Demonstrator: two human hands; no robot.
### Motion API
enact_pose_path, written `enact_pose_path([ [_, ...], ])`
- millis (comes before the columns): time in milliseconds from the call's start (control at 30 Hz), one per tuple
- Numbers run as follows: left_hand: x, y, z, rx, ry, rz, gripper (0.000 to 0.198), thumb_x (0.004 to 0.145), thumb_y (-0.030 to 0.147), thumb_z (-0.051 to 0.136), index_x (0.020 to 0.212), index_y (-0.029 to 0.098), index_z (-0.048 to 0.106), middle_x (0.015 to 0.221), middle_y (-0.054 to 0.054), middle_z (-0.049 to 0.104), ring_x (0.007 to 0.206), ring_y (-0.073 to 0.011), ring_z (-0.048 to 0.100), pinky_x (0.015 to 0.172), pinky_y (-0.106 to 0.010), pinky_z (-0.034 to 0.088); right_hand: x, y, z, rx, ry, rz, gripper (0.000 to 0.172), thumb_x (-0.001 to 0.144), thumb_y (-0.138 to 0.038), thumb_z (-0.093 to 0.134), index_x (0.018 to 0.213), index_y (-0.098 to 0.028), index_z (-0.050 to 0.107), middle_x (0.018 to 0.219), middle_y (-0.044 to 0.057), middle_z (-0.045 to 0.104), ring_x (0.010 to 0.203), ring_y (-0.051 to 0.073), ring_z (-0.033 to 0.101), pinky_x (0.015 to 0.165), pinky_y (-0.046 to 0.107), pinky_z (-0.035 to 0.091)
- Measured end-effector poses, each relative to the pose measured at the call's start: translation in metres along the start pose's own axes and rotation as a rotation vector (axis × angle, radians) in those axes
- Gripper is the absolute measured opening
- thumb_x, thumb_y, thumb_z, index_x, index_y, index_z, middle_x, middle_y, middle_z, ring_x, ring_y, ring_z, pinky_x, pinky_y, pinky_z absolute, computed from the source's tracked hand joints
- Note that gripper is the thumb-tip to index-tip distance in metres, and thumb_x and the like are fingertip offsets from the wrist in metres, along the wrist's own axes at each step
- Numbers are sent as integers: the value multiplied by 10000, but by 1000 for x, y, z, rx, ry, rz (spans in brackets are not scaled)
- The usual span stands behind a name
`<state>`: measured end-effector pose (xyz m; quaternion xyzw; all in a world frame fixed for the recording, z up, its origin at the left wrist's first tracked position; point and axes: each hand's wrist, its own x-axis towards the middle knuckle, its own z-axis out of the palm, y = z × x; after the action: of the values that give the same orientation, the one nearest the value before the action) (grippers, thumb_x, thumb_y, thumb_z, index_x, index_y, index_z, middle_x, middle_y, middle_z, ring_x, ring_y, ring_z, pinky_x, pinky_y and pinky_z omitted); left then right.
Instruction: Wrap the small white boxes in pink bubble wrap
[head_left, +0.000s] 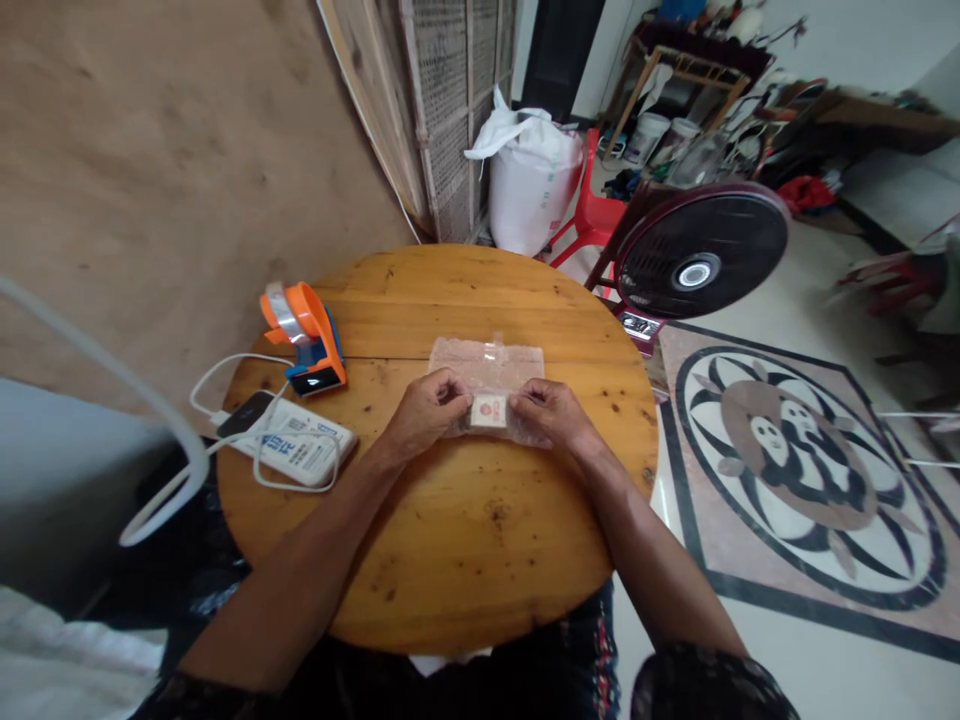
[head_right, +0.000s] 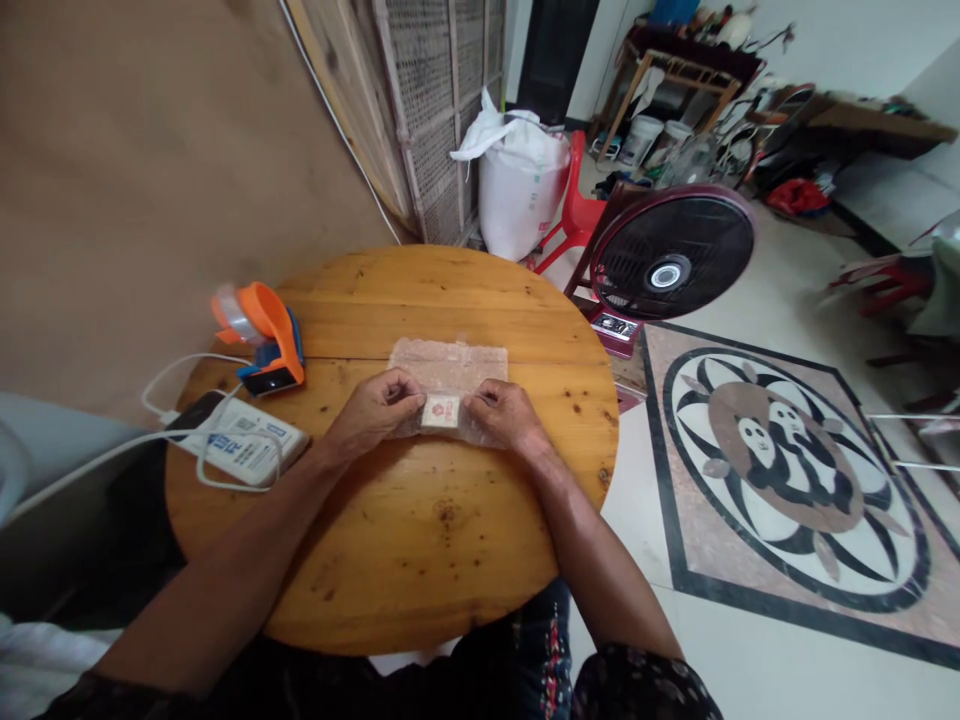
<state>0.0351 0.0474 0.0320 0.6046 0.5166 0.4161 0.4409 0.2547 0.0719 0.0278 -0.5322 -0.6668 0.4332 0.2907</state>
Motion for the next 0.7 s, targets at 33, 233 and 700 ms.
enact_pose_path([
  [33,0,0,-1,4,-21,-5,138,753,298,602,730,173,551,686,27,549,628,-109,499,578,-212,388,-1,-1,0,16,-31,8,239,754,-390,594,658,-174,561,572,-38,511,511,91,441,474,204,350],
  [233,-1,-3,-5,-63,-116,-41,154,733,267,620,841,167,575,734,17,592,644,-108,541,581,-207,417,-7,-3,-8,66,-159,-50,189,734,-351,631,762,-171,579,677,-20,587,594,110,513,554,225,409],
  [700,-1,-5,1,-68,-75,-31,336,727,316,614,1027,165,617,846,-26,676,757,-153,636,701,-260,498,-40,-48,-7,-827,164,-656,190,912,-163,512,992,-236,668,1107,80,663,1046,264,524,900,438,346],
])
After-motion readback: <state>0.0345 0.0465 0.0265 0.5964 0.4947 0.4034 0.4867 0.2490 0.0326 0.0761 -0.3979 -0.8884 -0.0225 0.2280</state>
